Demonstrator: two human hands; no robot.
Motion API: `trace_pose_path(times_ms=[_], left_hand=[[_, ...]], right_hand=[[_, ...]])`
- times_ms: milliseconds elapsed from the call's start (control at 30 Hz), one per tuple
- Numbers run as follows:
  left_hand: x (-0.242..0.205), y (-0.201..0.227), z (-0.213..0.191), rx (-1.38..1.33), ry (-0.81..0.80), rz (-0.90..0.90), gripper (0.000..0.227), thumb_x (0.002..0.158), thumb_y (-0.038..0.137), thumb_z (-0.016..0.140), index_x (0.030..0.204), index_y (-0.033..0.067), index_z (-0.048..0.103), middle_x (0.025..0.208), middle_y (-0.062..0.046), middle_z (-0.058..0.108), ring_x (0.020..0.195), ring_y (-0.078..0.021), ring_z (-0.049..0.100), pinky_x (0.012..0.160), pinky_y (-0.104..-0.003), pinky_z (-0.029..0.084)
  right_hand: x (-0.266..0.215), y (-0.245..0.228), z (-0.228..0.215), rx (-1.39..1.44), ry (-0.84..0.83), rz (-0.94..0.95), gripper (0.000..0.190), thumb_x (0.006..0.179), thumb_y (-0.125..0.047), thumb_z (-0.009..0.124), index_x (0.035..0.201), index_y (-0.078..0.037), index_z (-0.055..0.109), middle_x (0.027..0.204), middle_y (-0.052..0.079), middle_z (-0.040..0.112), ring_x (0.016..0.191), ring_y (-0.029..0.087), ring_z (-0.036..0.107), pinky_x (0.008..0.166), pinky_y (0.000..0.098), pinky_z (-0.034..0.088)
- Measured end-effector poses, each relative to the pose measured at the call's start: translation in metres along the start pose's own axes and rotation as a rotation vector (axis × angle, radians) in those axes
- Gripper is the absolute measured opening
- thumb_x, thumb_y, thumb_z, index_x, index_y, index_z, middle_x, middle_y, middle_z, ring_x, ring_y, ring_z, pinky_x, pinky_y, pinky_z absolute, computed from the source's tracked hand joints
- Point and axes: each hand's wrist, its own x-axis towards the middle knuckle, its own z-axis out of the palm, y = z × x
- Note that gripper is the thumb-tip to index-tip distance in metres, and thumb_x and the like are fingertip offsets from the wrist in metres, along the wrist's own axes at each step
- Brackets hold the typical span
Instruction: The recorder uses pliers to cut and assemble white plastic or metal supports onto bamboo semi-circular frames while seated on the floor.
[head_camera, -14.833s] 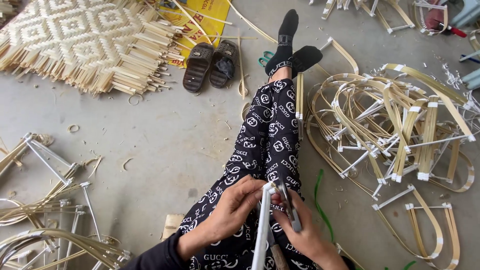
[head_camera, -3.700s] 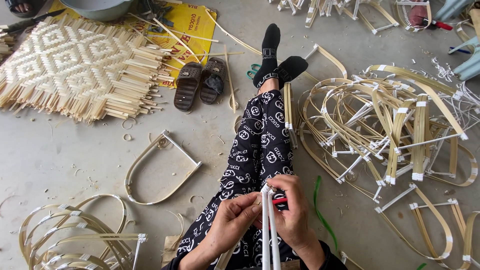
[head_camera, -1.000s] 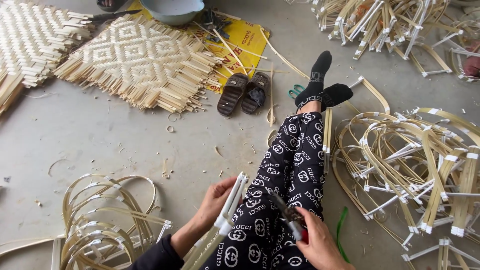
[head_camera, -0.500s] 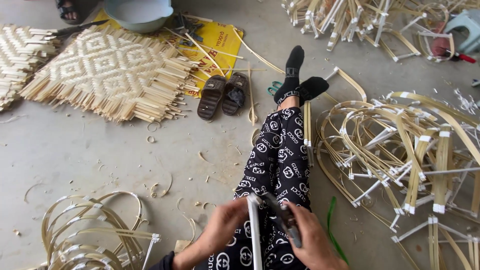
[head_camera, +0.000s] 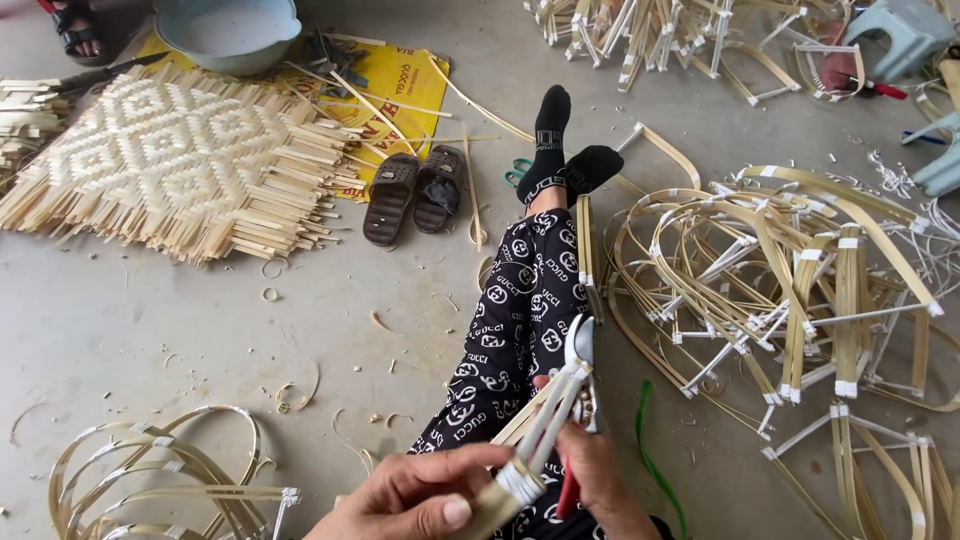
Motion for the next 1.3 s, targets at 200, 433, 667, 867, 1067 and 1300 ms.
trace_pose_path(times_ms=[200, 433, 667, 867, 1067, 1300], left_hand=[[0.056, -0.027, 0.011, 0.609, 0.151, 0.29, 0.04, 0.097, 0.014, 0.067, 0.135, -0.0001, 0.065, 0.106, -0.007, 0.07, 0.1, -0.0135, 0.067, 0.09, -0.026, 0.055], [0.09, -0.079, -0.013, 0.445, 0.26, 0.444, 0.02, 0.105, 0.007, 0.058, 0.119, -0.0013, 0.069, 0.105, -0.008, 0.063, 0.092, -0.0116, 0.064, 0.081, -0.026, 0.056], [0.061, -0.061, -0.029, 0.232, 0.221, 0.183, 0.029, 0.103, 0.011, 0.052, 0.127, 0.0049, 0.066, 0.082, 0.001, 0.07, 0.064, -0.004, 0.059, 0.058, -0.02, 0.05], [0.043, -0.063, -0.018, 0.508, 0.163, 0.231, 0.027, 0.106, 0.009, 0.055, 0.127, 0.0019, 0.07, 0.075, 0.003, 0.062, 0.065, -0.0013, 0.05, 0.056, -0.019, 0.043], [0.033, -0.074, -0.035, 0.568, 0.19, 0.265, 0.026, 0.106, 0.009, 0.055, 0.126, 0.0003, 0.069, 0.086, 0.005, 0.071, 0.077, 0.0003, 0.059, 0.068, -0.019, 0.053], [0.04, -0.064, -0.023, 0.598, 0.138, 0.097, 0.03, 0.103, 0.01, 0.055, 0.129, 0.0035, 0.069, 0.071, 0.006, 0.059, 0.064, -0.0016, 0.048, 0.055, -0.021, 0.043]], right_hand=[[-0.021, 0.04, 0.013, -0.178, 0.03, 0.089, 0.043, 0.084, -0.016, 0.076, 0.124, -0.004, 0.065, 0.079, 0.004, 0.065, 0.059, 0.012, 0.062, 0.05, 0.0294, 0.052], [-0.034, 0.032, -0.023, -0.367, -0.083, -0.144, 0.038, 0.092, -0.013, 0.076, 0.123, 0.003, 0.061, 0.087, 0.009, 0.068, 0.071, 0.013, 0.065, 0.06, 0.0266, 0.054], [-0.051, -0.082, 0.007, -1.105, -0.028, -0.678, 0.05, 0.088, -0.01, 0.069, 0.135, -0.008, 0.052, 0.115, 0.013, 0.067, 0.094, 0.017, 0.07, 0.078, 0.0303, 0.06], [-0.052, -0.039, -0.015, -1.189, 0.054, -0.788, 0.066, 0.084, 0.003, 0.068, 0.146, -0.01, 0.048, 0.114, 0.014, 0.065, 0.097, 0.025, 0.067, 0.085, 0.038, 0.057], [-0.06, -0.033, -0.003, -1.351, -0.194, -0.544, 0.076, 0.081, -0.001, 0.068, 0.15, -0.008, 0.039, 0.114, 0.014, 0.066, 0.105, 0.03, 0.069, 0.09, 0.0478, 0.056], [-0.067, -0.013, -0.013, -1.358, -0.292, -0.385, 0.086, 0.078, 0.001, 0.069, 0.155, -0.01, 0.032, 0.127, 0.02, 0.058, 0.117, 0.034, 0.062, 0.1, 0.0486, 0.05]])
